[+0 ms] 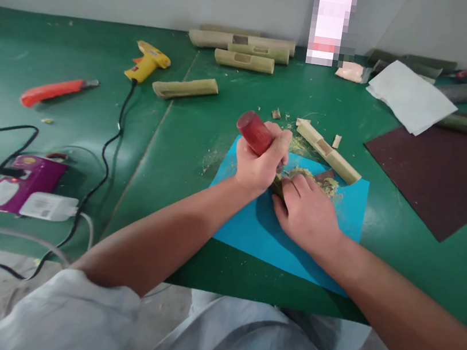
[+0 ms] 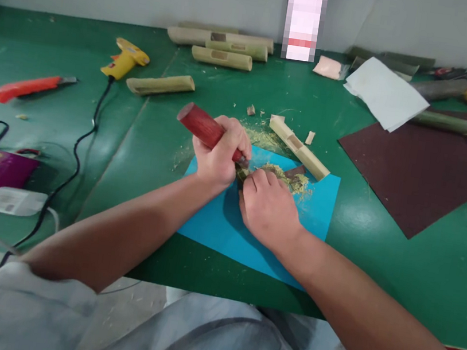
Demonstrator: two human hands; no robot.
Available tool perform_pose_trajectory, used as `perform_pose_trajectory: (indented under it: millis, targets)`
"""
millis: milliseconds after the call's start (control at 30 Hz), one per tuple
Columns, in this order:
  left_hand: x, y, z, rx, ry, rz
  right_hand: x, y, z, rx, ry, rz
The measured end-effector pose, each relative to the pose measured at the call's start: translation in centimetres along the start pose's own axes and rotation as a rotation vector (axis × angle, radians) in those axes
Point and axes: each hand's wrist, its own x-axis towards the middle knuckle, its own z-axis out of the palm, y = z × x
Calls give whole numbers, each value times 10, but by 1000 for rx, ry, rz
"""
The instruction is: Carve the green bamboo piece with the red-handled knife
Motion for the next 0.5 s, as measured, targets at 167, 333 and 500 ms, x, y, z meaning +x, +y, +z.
perform_pose_trajectory:
  millis: [167, 333, 500]
  targets:
    - [-1, 0, 2, -4, -9, 21, 0, -1, -1, 14, 7, -3]
    - [-1, 1, 3, -31, -12, 46, 2, -2, -3, 17, -37, -3]
    - [-1, 2, 1, -89, 8, -35, 2, 2, -2, 24, -49, 14]
